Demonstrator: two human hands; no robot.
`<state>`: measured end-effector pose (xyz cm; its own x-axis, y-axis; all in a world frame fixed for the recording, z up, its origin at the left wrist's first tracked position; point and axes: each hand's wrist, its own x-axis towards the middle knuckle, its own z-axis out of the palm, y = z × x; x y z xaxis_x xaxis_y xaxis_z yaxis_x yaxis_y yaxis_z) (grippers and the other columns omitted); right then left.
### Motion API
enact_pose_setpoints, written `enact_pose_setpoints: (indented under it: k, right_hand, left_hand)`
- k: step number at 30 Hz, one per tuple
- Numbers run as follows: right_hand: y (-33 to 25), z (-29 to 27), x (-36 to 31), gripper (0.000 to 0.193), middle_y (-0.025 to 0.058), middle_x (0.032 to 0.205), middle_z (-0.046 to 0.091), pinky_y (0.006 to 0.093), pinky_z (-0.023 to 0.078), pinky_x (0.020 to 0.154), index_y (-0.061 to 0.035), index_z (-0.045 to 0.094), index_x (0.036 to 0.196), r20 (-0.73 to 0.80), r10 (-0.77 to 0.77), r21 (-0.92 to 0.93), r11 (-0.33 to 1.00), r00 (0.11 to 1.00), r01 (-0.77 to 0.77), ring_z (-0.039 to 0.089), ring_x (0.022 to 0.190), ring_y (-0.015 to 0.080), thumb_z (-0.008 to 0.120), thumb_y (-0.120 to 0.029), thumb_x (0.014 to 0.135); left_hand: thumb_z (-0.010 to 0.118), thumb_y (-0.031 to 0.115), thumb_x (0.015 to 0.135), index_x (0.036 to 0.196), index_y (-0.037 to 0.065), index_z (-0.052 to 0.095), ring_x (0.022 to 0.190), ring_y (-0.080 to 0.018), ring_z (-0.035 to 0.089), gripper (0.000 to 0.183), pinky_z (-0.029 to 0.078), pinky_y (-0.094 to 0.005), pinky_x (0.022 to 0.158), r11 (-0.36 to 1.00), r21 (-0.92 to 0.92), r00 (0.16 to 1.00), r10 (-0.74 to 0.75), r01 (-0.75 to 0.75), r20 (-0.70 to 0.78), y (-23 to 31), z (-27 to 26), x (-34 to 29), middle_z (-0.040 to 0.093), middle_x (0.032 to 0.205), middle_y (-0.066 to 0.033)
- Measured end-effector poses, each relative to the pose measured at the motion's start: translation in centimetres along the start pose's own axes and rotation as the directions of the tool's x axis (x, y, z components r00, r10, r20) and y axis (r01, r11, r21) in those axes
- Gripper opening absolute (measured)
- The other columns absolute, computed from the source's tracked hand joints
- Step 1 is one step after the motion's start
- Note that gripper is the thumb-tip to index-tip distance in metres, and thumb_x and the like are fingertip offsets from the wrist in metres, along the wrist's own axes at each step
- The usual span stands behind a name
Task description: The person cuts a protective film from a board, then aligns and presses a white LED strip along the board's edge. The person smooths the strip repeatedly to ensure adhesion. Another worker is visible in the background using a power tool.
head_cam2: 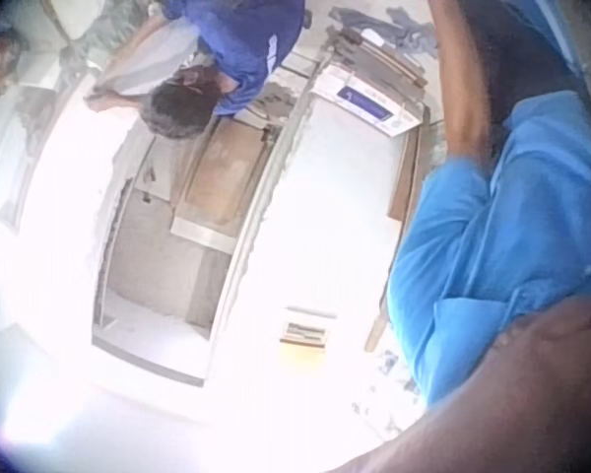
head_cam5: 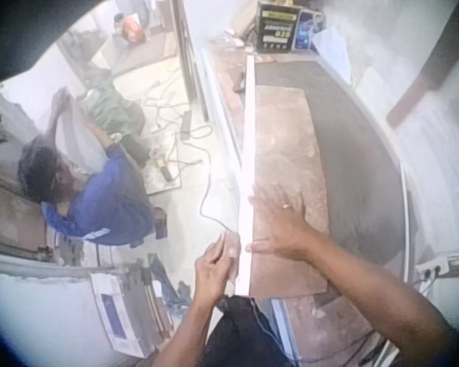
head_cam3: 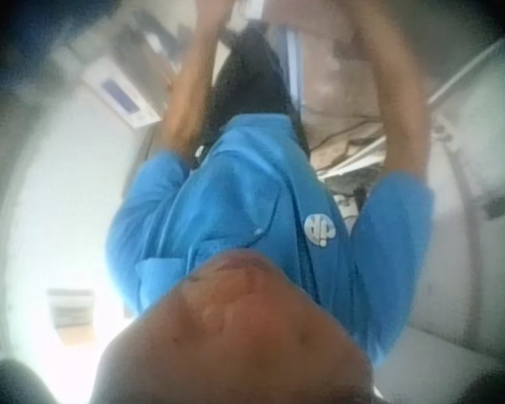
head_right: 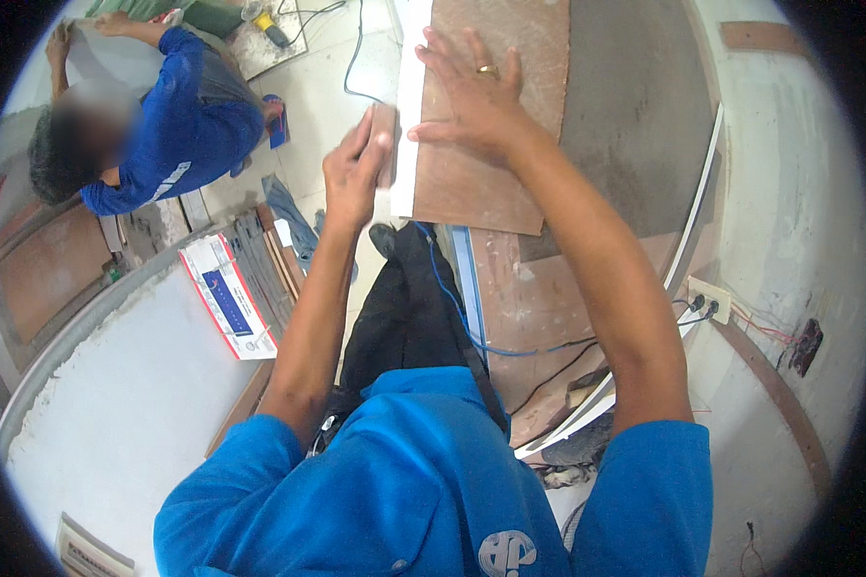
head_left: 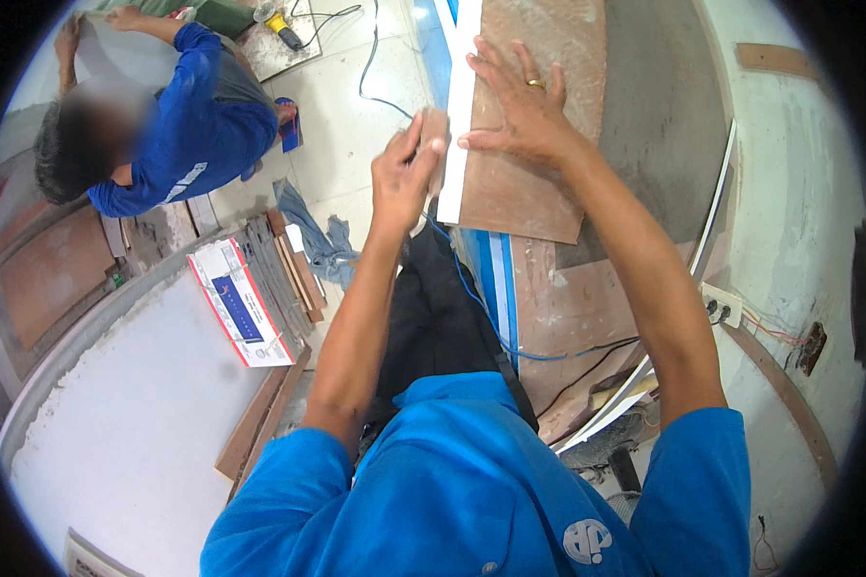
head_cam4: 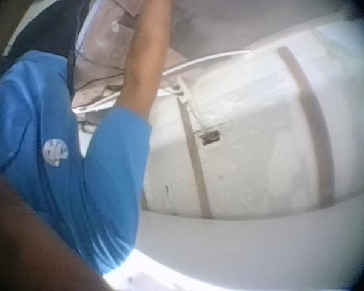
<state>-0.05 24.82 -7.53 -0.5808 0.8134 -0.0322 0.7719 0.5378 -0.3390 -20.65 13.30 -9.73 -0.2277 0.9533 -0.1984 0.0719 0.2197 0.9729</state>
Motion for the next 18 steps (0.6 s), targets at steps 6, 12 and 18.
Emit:
enact_pose_setpoints:
  k: [6,12,18]
  right_hand:
    - [-0.3,-0.3,0.7,0.118,-0.0018,0.181,0.016,0.0756,-0.004,0.124,-0.0254,0.032,0.168,0.036,-0.024,0.017,1.0,0.999,0.023,0.001,0.167,0.0359,0.079,-0.075,0.072]
    - [0.0,0.0,0.3,0.115,-0.0013,0.181,0.017,0.076,-0.004,0.124,-0.0251,0.033,0.168,0.039,0.009,-0.002,1.0,0.999,-0.009,0.0,0.167,0.0364,0.079,-0.073,0.074]
    - [-0.3,-0.2,0.6,0.114,-0.001,0.181,0.017,0.0769,-0.003,0.124,-0.024,0.033,0.168,0.019,-0.045,0.027,0.999,0.999,0.045,0.002,0.166,0.0382,0.079,-0.072,0.075]
  left_hand:
    - [0.076,0.033,0.098,0.149,-0.012,0.055,0.111,-0.0193,0.066,0.071,0.053,-0.0327,0.096,0.97,-0.238,0.998,-0.059,0.058,-0.001,0.5,0.5,4.9,0.073,0.123,-0.0175]
    - [0.072,0.036,0.1,0.149,-0.009,0.057,0.131,-0.0269,0.063,0.068,0.046,-0.0379,0.114,0.988,-0.127,0.996,-0.085,0.088,0.027,-1.4,-1.0,-4.0,0.066,0.144,-0.0228]
    - [0.074,0.04,0.1,0.145,-0.011,0.059,0.1,-0.0186,0.067,0.071,0.054,-0.0333,0.09,0.999,0.026,0.999,0.032,-0.031,-0.015,1.3,0.3,5.8,0.074,0.11,-0.0188]
